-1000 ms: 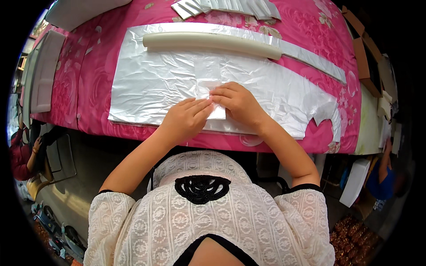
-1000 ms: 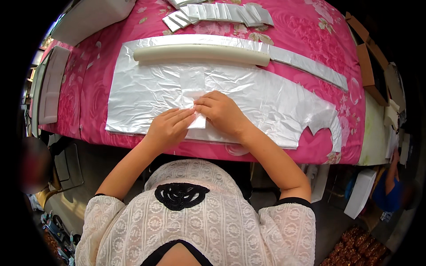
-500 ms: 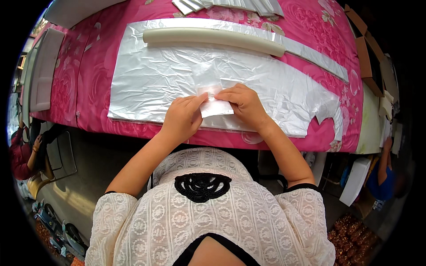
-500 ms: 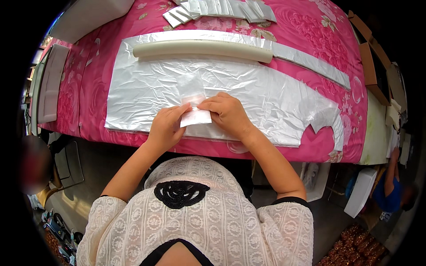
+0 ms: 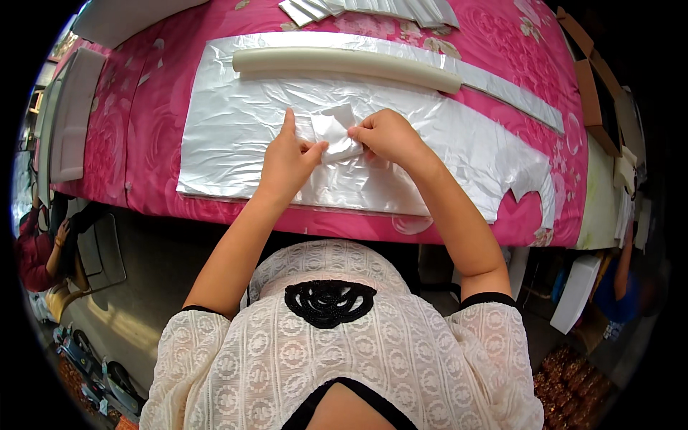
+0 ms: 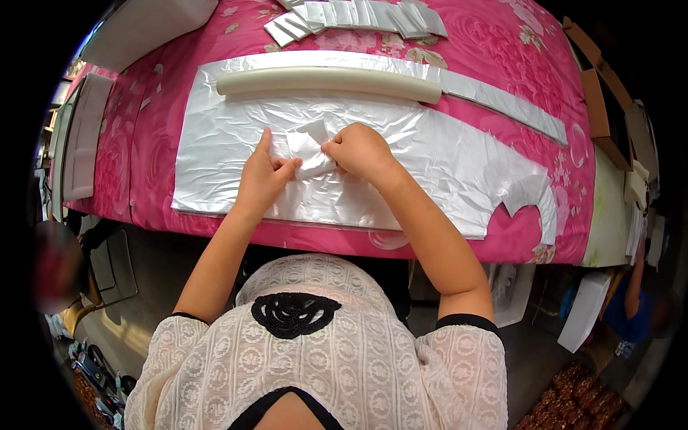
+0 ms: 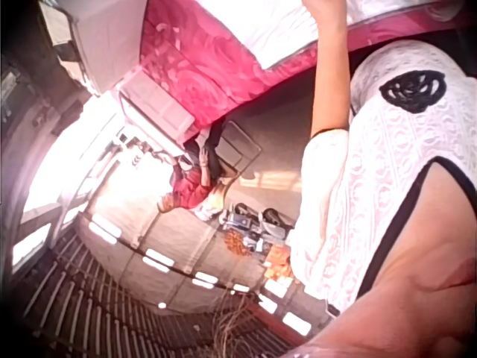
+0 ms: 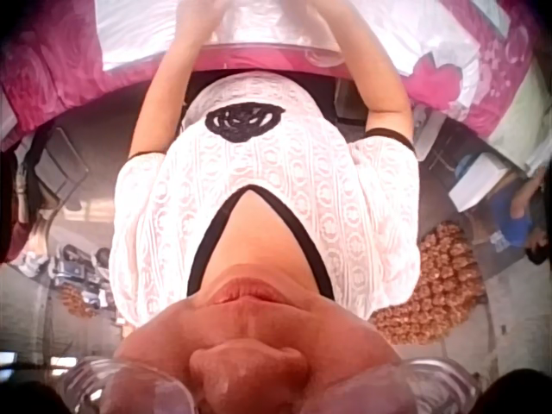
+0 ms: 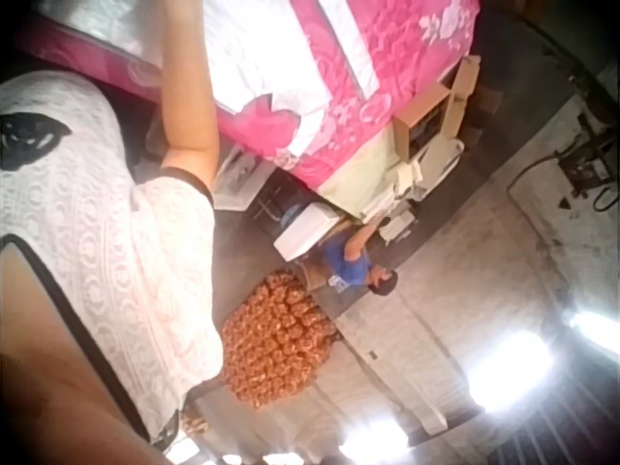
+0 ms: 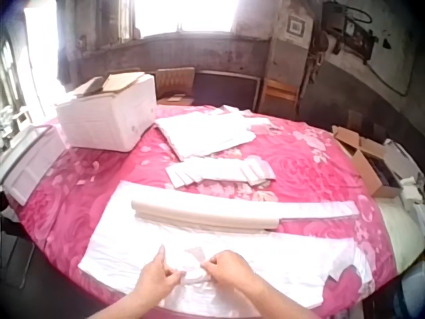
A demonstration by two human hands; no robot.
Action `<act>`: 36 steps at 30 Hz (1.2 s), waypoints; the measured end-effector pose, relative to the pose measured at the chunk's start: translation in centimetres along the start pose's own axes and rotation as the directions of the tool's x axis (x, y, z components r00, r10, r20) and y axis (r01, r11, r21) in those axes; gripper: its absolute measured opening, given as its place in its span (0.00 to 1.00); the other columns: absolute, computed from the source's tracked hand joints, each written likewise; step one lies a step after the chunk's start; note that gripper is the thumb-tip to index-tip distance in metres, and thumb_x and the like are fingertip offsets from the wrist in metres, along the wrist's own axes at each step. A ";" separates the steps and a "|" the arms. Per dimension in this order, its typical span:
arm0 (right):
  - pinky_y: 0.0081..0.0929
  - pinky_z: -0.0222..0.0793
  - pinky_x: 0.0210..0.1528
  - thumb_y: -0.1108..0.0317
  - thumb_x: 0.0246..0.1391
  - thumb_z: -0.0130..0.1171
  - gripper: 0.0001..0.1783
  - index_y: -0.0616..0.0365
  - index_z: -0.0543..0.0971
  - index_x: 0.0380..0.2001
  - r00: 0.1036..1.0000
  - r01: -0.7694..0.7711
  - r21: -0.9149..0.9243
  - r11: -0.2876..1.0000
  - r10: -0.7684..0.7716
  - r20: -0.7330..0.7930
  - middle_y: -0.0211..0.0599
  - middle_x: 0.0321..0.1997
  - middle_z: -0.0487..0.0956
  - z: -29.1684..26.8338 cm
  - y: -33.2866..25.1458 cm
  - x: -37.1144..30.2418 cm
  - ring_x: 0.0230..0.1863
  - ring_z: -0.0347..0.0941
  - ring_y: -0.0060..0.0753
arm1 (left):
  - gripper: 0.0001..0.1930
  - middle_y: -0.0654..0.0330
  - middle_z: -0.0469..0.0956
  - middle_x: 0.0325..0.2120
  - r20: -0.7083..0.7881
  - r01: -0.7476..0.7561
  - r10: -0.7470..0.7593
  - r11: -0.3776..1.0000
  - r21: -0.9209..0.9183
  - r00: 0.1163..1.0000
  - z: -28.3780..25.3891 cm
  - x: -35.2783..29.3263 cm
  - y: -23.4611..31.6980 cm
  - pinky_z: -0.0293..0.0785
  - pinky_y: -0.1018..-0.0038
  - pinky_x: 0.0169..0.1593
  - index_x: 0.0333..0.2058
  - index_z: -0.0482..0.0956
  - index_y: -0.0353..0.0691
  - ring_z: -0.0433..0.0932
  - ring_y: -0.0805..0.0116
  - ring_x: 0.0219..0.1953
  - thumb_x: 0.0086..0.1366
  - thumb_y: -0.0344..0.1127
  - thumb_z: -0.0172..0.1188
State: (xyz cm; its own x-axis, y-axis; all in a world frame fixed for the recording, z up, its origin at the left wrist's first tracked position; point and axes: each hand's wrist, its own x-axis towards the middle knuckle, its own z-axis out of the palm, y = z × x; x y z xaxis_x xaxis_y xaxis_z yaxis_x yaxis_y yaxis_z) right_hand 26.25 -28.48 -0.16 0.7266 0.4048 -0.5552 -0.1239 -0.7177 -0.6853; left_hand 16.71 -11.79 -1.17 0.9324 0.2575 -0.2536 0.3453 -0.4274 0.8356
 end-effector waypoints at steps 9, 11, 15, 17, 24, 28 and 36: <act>0.26 0.68 0.26 0.58 0.49 0.58 0.18 0.61 0.80 0.16 0.997 0.004 -0.014 1.000 -0.003 0.072 0.35 0.15 0.78 -0.4 -0.1 1.1 0.18 0.73 0.26 | 0.30 0.46 0.69 0.49 0.023 -0.589 0.631 0.710 0.385 0.776 0.4 -1.8 -0.6 0.69 0.65 0.51 0.56 0.63 0.29 0.70 0.51 0.50 0.54 0.28 0.60; 0.26 0.68 0.26 0.57 0.49 0.58 0.18 0.61 0.80 0.16 0.997 -0.003 -0.007 1.000 0.003 0.074 0.35 0.14 0.78 -0.4 0.0 1.4 0.18 0.74 0.26 | 0.31 0.44 0.66 0.53 0.096 -0.657 0.698 0.607 0.446 0.710 1.6 -1.4 -0.2 0.65 0.63 0.56 0.56 0.62 0.28 0.66 0.50 0.55 0.55 0.32 0.60; 0.26 0.69 0.26 0.57 0.49 0.57 0.18 0.61 0.80 0.15 0.997 -0.003 0.013 1.000 0.002 0.077 0.35 0.14 0.78 -0.3 0.4 1.7 0.19 0.74 0.27 | 0.41 0.39 0.51 0.62 0.178 -0.543 0.580 0.547 0.637 0.795 3.8 -0.1 -0.8 0.42 0.56 0.66 0.60 0.53 0.24 0.48 0.47 0.66 0.58 0.50 0.56; 0.26 0.69 0.27 0.58 0.49 0.57 0.18 0.61 0.80 0.15 0.998 0.013 -0.007 1.000 -0.012 0.062 0.35 0.15 0.78 -0.4 0.2 1.4 0.19 0.75 0.27 | 0.47 0.39 0.47 0.63 0.167 -0.488 0.531 0.549 0.678 0.830 4.3 0.2 -0.9 0.34 0.55 0.67 0.61 0.49 0.24 0.43 0.48 0.67 0.57 0.58 0.54; 0.28 0.70 0.27 0.58 0.43 0.59 0.15 0.59 0.81 0.16 0.981 0.052 -0.090 0.995 -0.068 -0.183 0.38 0.14 0.77 1.3 0.0 -0.8 0.19 0.75 0.35 | 0.60 0.39 0.39 0.65 0.199 -0.472 0.466 0.595 0.651 0.862 4.5 0.0 -1.2 0.27 0.56 0.67 0.63 0.41 0.24 0.33 0.50 0.69 0.49 0.71 0.53; 0.26 0.70 0.26 0.60 0.40 0.64 0.14 0.61 0.78 0.23 0.886 0.201 -0.133 0.971 -0.238 -0.398 0.36 0.19 0.78 2.8 0.6 -2.2 0.22 0.75 0.32 | 0.60 0.40 0.38 0.65 0.184 -0.462 0.457 0.627 0.627 0.870 4.4 0.2 -1.0 0.27 0.56 0.68 0.62 0.41 0.23 0.32 0.50 0.69 0.48 0.71 0.53; 0.35 0.70 0.37 0.67 0.42 0.62 0.09 0.61 0.78 0.26 0.913 0.109 -0.203 0.973 -0.179 -0.366 0.41 0.29 0.78 1.0 2.0 -4.9 0.33 0.76 0.41 | 0.58 0.42 0.30 0.66 0.151 -0.532 0.590 0.550 0.644 0.793 3.9 -0.3 -1.7 0.28 0.54 0.67 0.64 0.38 0.29 0.27 0.50 0.69 0.51 0.68 0.53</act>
State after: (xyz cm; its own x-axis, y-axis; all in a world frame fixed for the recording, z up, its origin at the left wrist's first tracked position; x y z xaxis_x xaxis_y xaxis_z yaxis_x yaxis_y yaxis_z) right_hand 21.78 -31.35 0.67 0.9331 0.2906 -0.2118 0.0960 -0.7689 -0.6321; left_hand 16.28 -14.56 -4.43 0.9594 -0.1786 0.2184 -0.2369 -0.9302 0.2802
